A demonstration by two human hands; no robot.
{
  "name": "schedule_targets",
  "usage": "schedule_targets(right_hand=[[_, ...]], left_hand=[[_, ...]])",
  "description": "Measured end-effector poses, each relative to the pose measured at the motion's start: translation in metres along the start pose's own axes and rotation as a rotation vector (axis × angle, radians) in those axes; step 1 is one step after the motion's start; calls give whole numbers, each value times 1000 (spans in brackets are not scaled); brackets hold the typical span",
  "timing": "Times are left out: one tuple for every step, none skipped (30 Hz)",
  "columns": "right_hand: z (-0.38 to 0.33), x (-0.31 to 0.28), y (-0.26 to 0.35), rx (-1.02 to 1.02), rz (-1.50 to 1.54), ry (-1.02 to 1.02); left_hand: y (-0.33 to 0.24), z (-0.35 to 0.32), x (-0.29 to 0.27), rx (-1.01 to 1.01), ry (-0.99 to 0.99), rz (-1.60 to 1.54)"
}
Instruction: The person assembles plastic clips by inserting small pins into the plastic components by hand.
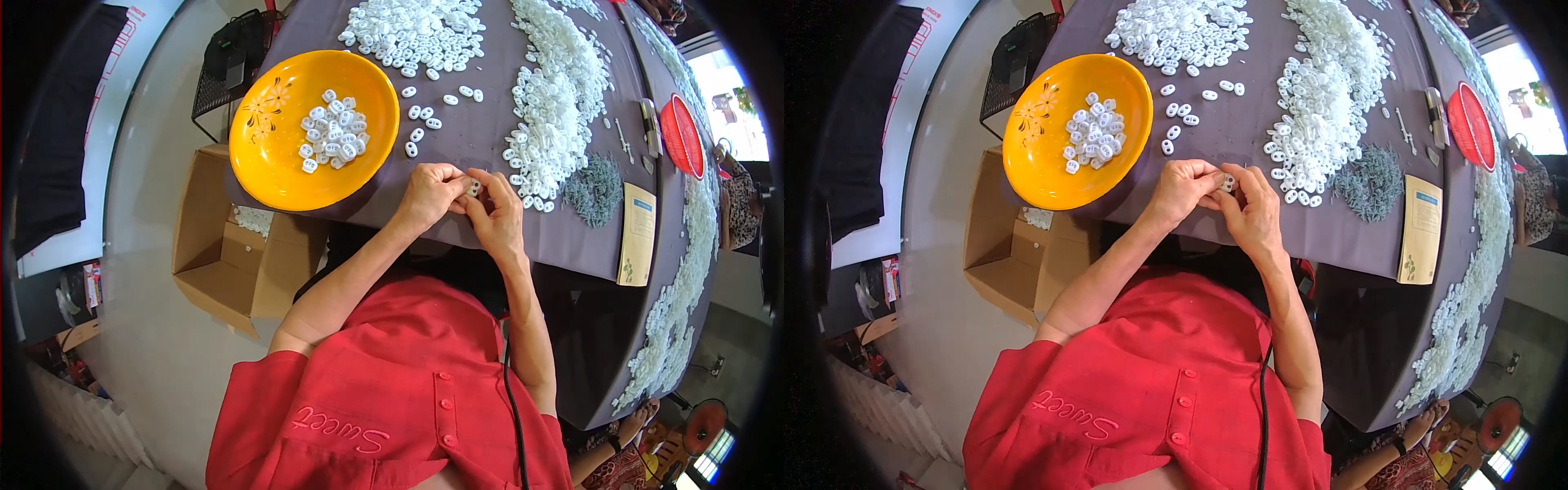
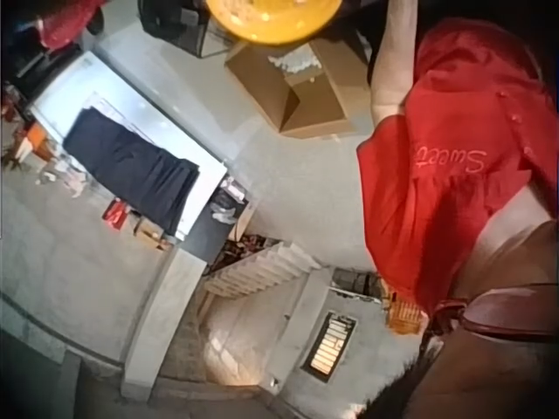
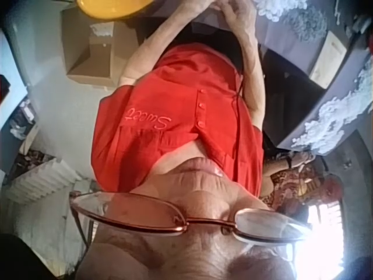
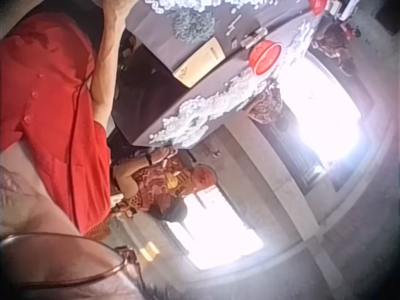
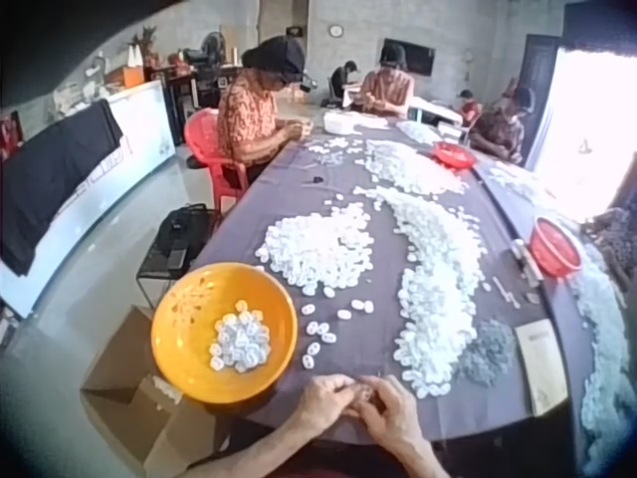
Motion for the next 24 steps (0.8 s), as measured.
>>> schedule_targets(right_hand=[[1,-1,3,3,1,-10],[1,-3,4,5,2,-19],[1,-3,3,4,0,-21],[1,-3,1,21,-2,-15],[1,-3,-2,38,-4,-9],[1,-4,-4,38,-3,-10],[2,-3,-1,-6,-59,15],[3,-1,3,-49,-115,39],[2,-1,3,-49,-115,38],[1,-1,6,-67,-132,28],[1,-2,8,-84,-148,18],[1,-2,7,-85,-148,17],[0,-2,8,-93,-160,8],[0,-2,8,-101,-173,-1],[0,-2,7,-102,-172,-2],[0,-2,7,-108,-161,-1],[0,-1,7,-114,-150,0],[0,-2,7,-113,-150,-1],[0,-2,8,-122,-154,0],[0,-3,9,-131,-159,0],[0,-3,9,-131,-158,-1],[0,-3,8,-133,-145,-5],[0,-4,8,-135,-131,-10],[0,-4,8,-135,-130,-11]], left_hand=[[1,1,-1,-5,-1,21],[1,1,-2,-9,-3,41],[1,1,-2,-8,-1,41],[1,1,0,-11,10,31],[1,1,1,-13,21,21],[1,1,1,-13,20,23],[1,2,0,-15,28,21],[2,2,0,-18,35,20],[0,2,-1,-18,35,21],[0,2,0,-38,42,17],[1,2,0,-59,49,13],[1,1,0,-59,49,14],[0,1,1,-55,48,-5],[0,0,1,-52,47,-24],[1,0,1,-52,47,-22],[1,0,1,-51,40,-27],[2,0,1,-50,33,-32],[1,0,1,-51,34,-31],[1,0,1,-63,31,-27],[1,0,1,-75,29,-23],[1,0,1,-76,30,-22],[1,0,1,-81,28,-8],[1,0,1,-86,27,5],[0,0,0,-87,28,6]])
Point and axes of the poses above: each hand's wrist, its own z-axis towards the middle knuckle, its own x-axis out of the palm, y = z × x, the point moved 10 cm from there along z, towards the middle knuckle, and after that the axes turned 14 degrees about y, right-handed, at the moved point
